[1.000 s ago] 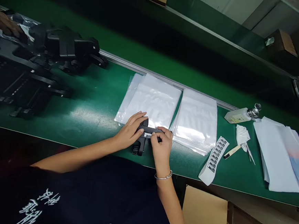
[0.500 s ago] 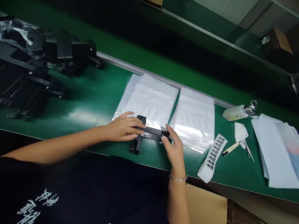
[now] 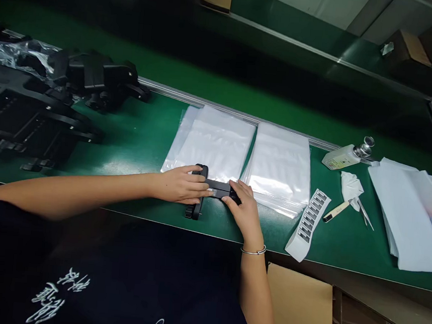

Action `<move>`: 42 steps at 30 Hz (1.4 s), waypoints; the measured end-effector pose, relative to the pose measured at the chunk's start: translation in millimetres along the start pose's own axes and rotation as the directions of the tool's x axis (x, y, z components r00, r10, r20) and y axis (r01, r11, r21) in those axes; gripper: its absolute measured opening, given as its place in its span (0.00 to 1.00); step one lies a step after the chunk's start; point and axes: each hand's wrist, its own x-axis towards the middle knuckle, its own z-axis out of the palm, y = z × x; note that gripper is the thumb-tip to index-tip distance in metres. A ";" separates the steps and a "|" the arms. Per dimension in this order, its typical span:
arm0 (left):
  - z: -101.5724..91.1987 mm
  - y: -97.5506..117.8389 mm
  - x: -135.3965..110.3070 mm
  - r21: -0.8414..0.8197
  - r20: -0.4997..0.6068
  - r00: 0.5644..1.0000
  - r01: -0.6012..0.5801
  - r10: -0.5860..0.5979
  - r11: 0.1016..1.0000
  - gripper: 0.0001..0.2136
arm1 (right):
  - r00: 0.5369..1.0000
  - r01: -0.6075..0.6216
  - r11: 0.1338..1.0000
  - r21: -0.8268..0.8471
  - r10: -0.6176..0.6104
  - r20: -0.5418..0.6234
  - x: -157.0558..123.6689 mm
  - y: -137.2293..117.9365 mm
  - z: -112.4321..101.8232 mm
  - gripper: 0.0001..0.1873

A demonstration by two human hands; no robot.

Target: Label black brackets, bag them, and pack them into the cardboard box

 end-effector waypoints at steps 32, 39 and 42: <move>35.1 -0.8 -24.8 0.103 0.198 0.876 0.427 -0.439 0.898 0.14 | 0.902 -0.169 0.978 0.119 0.202 -0.382 -45.2 -58.2 -39.1 0.22; 23.1 -14.6 -24.8 -0.019 0.118 0.772 0.631 -0.625 0.775 0.09 | 0.920 -0.070 0.943 0.326 0.187 -0.343 -33.6 -47.4 -32.1 0.22; 12.7 -28.8 -19.7 -0.276 0.159 0.671 0.735 -0.725 0.619 0.06 | 0.939 0.061 0.897 0.437 0.097 -0.329 -24.1 -25.1 -22.4 0.24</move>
